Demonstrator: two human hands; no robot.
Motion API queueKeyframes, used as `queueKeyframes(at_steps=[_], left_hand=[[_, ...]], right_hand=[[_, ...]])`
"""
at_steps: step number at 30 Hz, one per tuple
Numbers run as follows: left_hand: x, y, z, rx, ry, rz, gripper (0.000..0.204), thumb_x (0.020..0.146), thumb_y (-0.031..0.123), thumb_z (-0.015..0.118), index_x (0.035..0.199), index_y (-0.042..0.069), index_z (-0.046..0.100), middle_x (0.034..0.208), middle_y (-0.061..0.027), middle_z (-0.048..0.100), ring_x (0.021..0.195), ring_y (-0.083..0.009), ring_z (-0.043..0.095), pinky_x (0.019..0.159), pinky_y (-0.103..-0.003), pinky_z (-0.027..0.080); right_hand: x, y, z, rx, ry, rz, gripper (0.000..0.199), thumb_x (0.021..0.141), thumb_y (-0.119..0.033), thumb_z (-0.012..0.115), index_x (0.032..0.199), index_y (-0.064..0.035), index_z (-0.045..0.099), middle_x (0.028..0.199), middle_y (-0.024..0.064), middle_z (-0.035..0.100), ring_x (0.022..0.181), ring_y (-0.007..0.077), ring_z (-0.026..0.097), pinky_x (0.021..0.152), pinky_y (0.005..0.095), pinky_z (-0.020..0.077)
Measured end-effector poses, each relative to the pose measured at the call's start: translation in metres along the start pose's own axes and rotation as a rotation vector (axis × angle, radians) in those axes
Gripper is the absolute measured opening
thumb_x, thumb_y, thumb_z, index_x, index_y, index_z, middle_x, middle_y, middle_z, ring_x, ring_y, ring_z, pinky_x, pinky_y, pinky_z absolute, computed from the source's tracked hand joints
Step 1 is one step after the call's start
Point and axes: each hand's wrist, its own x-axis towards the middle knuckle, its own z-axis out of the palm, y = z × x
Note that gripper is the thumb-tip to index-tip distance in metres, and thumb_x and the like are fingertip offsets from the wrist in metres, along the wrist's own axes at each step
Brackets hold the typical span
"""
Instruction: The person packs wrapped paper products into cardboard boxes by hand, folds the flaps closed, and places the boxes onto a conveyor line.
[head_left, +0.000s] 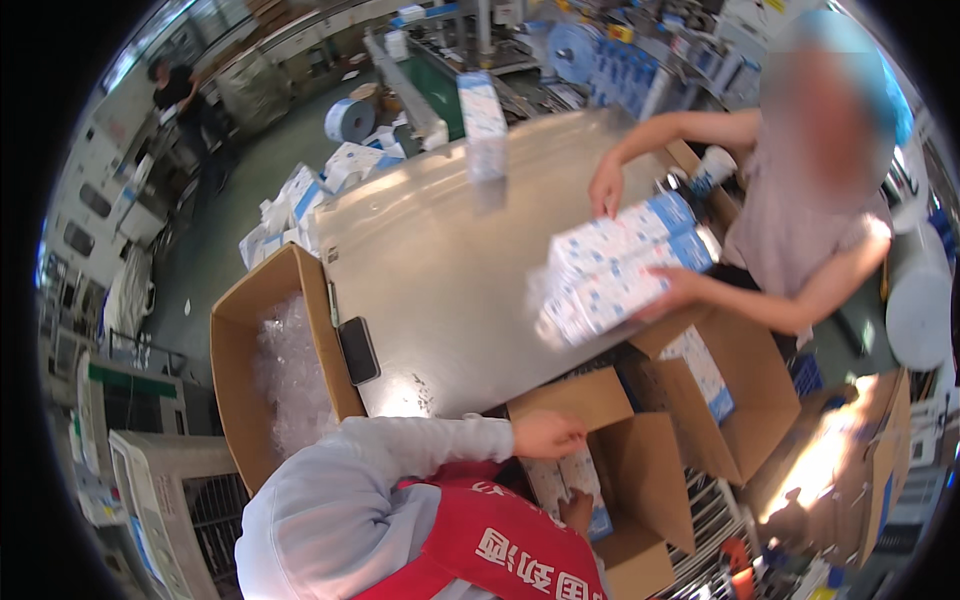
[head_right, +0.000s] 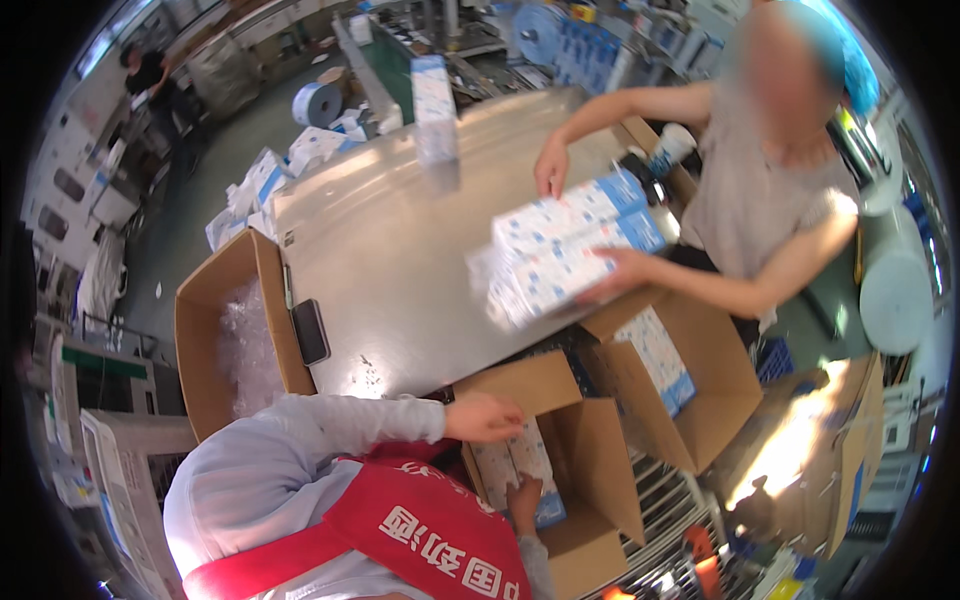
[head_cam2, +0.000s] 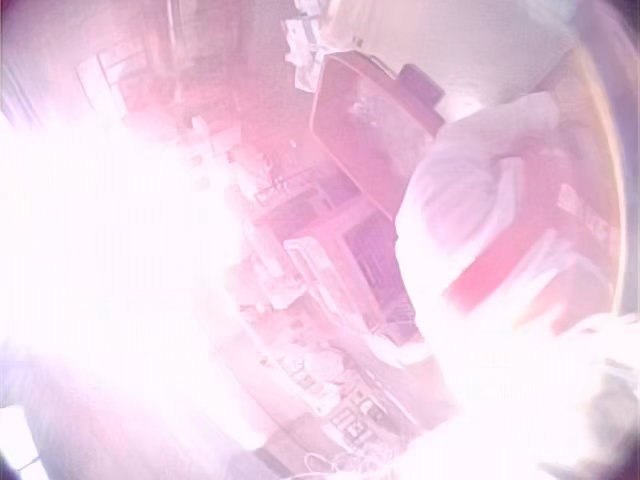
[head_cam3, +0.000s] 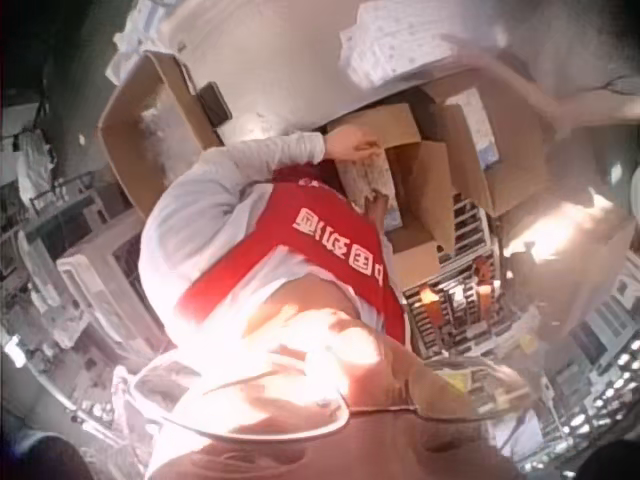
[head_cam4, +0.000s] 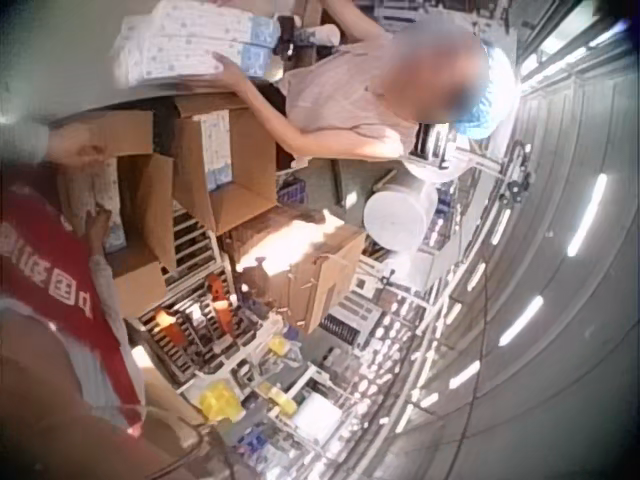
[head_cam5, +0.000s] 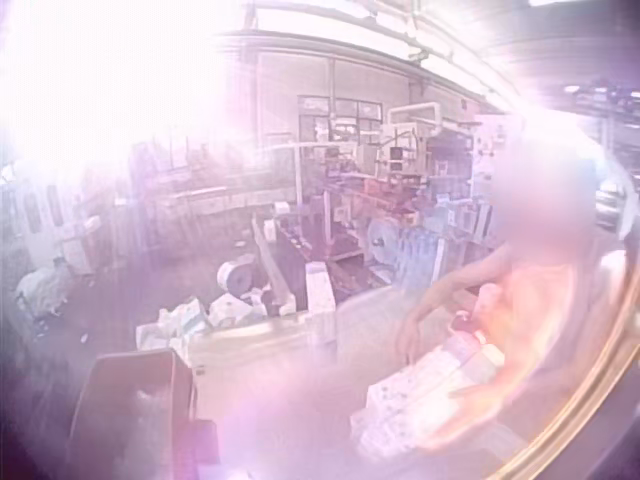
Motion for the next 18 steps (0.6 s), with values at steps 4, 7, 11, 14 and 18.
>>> queueKeyframes(at_steps=[4, 7, 11, 14, 18], left_hand=[[-0.040, -0.080, -0.062, 0.442, 0.748, 0.009, 0.025, 0.083, 0.019, 0.061, 0.101, 0.003, 0.060, 0.096, -0.0152, 0.060, 0.090, -0.0323, 0.057, 0.079, -0.041, 0.047], [-0.068, -0.119, -0.085, 0.346, 0.693, -0.147, 0.025, 0.083, 0.017, 0.061, 0.102, 0.001, 0.060, 0.094, -0.0147, 0.061, 0.088, -0.0311, 0.059, 0.081, -0.039, 0.048], [-0.076, -0.065, -0.083, -0.492, 0.469, -0.262, 0.016, 0.088, 0.008, 0.058, 0.101, 0.000, 0.064, 0.095, -0.0068, 0.062, 0.091, -0.0181, 0.060, 0.082, -0.030, 0.047], [-0.056, 0.004, -0.097, -0.713, 0.417, -0.037, 0.015, 0.087, -0.002, 0.057, 0.100, 0.000, 0.065, 0.095, -0.0067, 0.061, 0.092, -0.0146, 0.059, 0.084, -0.028, 0.046], [-0.057, 0.052, -0.110, -0.539, 0.423, 0.183, 0.020, 0.081, -0.005, 0.061, 0.100, 0.001, 0.065, 0.096, -0.0092, 0.062, 0.089, -0.0181, 0.059, 0.082, -0.029, 0.045]], right_hand=[[0.022, -0.007, -0.020, 0.148, -0.025, 0.016, 0.038, 0.067, -0.004, 0.062, 0.105, -0.0039, 0.063, 0.075, 0.0097, 0.052, 0.069, 0.0242, 0.052, 0.065, 0.0348, 0.0444], [0.047, -0.116, -0.073, 0.710, 0.090, -0.248, 0.034, 0.081, 0.002, 0.056, 0.114, -0.0058, 0.056, 0.086, -0.0021, 0.053, 0.074, 0.0062, 0.048, 0.064, 0.0220, 0.0429], [0.032, -0.291, -0.142, 1.179, 0.044, -0.362, 0.036, 0.084, 0.008, 0.056, 0.118, -0.0025, 0.048, 0.091, 0.0004, 0.043, 0.082, 0.0107, 0.053, 0.074, 0.0221, 0.0451], [0.018, -0.338, -0.152, 1.045, 0.246, -0.618, 0.036, 0.081, 0.014, 0.058, 0.112, -0.0019, 0.049, 0.094, 0.0046, 0.045, 0.085, 0.0148, 0.058, 0.074, 0.0239, 0.0470], [0.006, -0.352, -0.158, 0.792, 0.466, -0.789, 0.035, 0.078, 0.018, 0.058, 0.106, -0.0022, 0.049, 0.100, 0.0094, 0.047, 0.086, 0.0160, 0.060, 0.073, 0.0251, 0.0492]])
